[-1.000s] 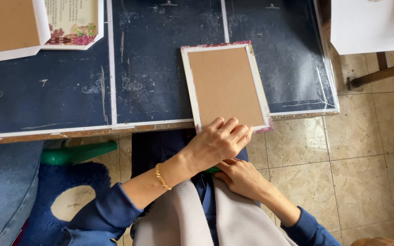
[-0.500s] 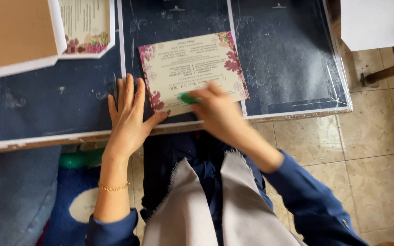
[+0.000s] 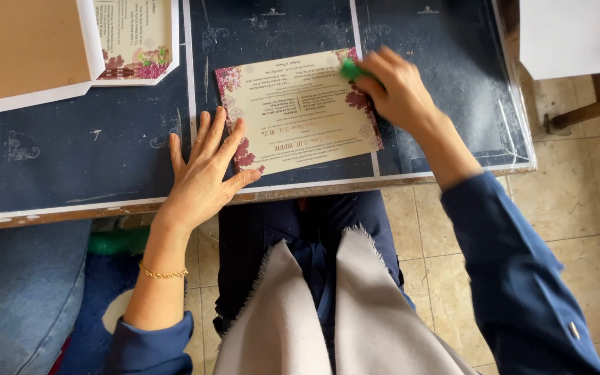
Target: Applying glue to the edges of invitation cards and folding them over a cardboard base to assemble them.
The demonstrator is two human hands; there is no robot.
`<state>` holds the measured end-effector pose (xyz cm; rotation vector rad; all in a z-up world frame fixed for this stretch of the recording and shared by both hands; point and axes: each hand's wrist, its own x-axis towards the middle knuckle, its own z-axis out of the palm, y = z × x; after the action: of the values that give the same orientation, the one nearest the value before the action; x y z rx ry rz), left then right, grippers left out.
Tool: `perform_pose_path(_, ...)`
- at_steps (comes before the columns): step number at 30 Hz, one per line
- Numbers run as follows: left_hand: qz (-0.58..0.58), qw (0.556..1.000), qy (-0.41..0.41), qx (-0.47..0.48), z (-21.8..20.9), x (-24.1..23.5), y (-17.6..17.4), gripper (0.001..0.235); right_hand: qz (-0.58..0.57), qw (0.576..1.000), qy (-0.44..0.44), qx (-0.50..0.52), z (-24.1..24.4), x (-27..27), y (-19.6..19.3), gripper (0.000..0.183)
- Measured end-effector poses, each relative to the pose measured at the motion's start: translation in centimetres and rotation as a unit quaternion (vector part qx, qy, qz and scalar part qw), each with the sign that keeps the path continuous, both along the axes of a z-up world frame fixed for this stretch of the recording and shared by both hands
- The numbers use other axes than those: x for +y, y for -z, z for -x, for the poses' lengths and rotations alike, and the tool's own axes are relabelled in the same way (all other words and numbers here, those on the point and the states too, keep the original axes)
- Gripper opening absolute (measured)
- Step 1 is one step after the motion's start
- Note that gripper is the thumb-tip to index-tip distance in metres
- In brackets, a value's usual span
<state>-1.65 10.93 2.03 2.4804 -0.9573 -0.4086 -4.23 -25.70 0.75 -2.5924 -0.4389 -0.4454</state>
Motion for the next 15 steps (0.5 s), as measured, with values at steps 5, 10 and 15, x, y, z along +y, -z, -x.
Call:
perform_pose_path(5,-0.123,0.99,0.006,0.067,-2.6,-5.4,-2.1,0.112,0.041,0.999,-0.014,0.017,9.7,2.0,-0.7,0.022)
perform_pose_path(10,-0.185,0.971,0.074,0.134,-6.6,-10.2,-3.5,0.129,0.044,0.999,-0.028,-0.003,5.7,-0.3,0.4,0.021)
perform_pose_path(15,-0.178,0.979,0.086,0.038,-7.9,-11.6,-4.0,0.134,0.022,0.999,0.026,-0.026,-3.7,-3.9,1.5,0.015)
